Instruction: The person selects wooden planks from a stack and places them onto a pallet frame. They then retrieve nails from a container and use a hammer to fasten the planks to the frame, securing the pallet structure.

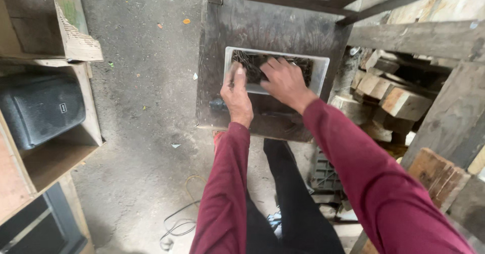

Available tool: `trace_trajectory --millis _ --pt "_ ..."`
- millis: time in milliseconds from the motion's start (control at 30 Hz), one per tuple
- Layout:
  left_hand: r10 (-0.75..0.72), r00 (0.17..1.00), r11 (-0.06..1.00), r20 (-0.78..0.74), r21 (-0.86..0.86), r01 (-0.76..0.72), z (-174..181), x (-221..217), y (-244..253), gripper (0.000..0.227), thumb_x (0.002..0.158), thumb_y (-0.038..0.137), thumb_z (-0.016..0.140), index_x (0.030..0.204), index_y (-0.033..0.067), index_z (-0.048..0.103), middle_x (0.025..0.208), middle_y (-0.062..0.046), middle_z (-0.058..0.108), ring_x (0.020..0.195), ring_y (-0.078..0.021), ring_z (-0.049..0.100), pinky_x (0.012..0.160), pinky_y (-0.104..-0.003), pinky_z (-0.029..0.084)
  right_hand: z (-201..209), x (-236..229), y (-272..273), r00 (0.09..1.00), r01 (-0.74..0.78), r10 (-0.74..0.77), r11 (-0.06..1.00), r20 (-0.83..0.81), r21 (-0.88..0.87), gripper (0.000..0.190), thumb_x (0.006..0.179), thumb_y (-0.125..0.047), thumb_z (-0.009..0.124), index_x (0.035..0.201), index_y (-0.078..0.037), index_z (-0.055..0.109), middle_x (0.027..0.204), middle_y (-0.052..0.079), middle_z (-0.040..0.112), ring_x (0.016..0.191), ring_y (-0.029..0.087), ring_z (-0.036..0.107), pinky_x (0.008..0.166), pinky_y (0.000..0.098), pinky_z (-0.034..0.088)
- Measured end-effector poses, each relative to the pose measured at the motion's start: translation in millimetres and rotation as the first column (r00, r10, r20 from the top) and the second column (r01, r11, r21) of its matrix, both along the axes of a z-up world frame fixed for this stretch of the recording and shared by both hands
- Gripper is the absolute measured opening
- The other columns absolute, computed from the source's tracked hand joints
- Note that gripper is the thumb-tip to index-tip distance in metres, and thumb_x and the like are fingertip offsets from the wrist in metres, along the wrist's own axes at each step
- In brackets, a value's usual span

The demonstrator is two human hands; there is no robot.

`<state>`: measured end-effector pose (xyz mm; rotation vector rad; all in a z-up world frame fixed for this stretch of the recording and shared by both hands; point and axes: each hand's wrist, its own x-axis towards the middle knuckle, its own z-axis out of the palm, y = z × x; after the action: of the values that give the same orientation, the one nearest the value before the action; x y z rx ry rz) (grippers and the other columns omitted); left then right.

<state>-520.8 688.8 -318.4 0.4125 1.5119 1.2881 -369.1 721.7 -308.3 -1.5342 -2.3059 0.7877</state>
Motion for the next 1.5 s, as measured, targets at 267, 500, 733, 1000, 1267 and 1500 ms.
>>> trace_trajectory --millis 267,500,733,1000,1267,1500 --pt "-0.182 0.975 0.979 -0.130 0.070 0.192 -8.3 30.4 -2.3 0.041 0.104 0.023 0.064 0.132 -0.0073 0.065 0.129 -0.012 0.070 0.119 -0.0165 0.062 0.107 -0.031 0.047 24.5 28.2 -20.3 0.952 0.214 -0.212 0.977 -0.222 -0.016 0.033 0.077 -0.009 0.080 0.107 -0.003 0.071 0.113 0.014 0.068 0.106 0.036 0.065 0.088 0.0447 0.055" --pt "0.001 0.947 0.998 0.321 -0.061 0.020 -41.9 50.4 10.3 0.031 0.106 0.028 0.065 0.111 -0.0025 0.068 0.101 -0.009 0.070 0.094 -0.0177 0.061 0.086 -0.032 0.050 33.1 25.2 -30.0 0.886 0.227 -0.284 0.955 -0.366 -0.192 0.038 0.085 -0.001 0.073 0.122 0.001 0.067 0.113 0.018 0.066 0.104 0.041 0.066 0.087 0.0447 0.056" --pt "0.178 0.820 0.978 0.544 -0.193 -0.084 -42.4 30.1 20.6 0.030 0.104 0.029 0.061 0.111 0.0005 0.067 0.092 -0.009 0.069 0.080 -0.0207 0.062 0.077 -0.036 0.054 31.1 30.4 -34.2 0.815 0.372 -0.473 0.870 -0.335 -0.324 0.026 0.092 -0.011 0.073 0.117 -0.002 0.070 0.109 0.018 0.072 0.099 0.035 0.072 0.083 0.0411 0.057" --pt "0.111 0.741 0.992 0.663 -0.123 -0.039 -24.0 18.1 22.4 0.028 0.104 0.028 0.060 0.116 0.0027 0.064 0.101 -0.009 0.070 0.090 -0.0228 0.068 0.081 -0.039 0.056 20.2 38.4 -43.3 0.861 0.405 -0.425 0.905 -0.281 -0.128 0.020 0.094 -0.011 0.074 0.111 -0.003 0.072 0.114 0.018 0.072 0.111 0.037 0.064 0.093 0.0440 0.053" --pt "-0.121 0.318 0.992 0.940 0.127 -0.001 15.2 17.8 15.5 0.044 0.111 0.032 0.055 0.139 -0.0019 0.060 0.114 -0.013 0.072 0.095 -0.0213 0.067 0.086 -0.033 0.057 20.3 40.5 -42.6 0.837 0.398 -0.439 0.898 -0.326 -0.186 0.016 0.089 -0.007 0.076 0.104 -0.004 0.073 0.105 0.012 0.071 0.098 0.032 0.068 0.085 0.0416 0.055" --pt "-0.223 0.722 0.957 0.655 0.007 0.290 -9.1 33.0 9.5 0.041 0.112 0.029 0.054 0.134 -0.0054 0.062 0.107 -0.014 0.068 0.096 -0.0237 0.064 0.089 -0.038 0.054 18.6 47.9 -46.9 0.670 0.521 -0.690 0.700 -0.275 -0.488 0.020 0.098 -0.013 0.068 0.116 -0.004 0.071 0.109 0.011 0.074 0.098 0.020 0.071 0.086 0.0323 0.056"
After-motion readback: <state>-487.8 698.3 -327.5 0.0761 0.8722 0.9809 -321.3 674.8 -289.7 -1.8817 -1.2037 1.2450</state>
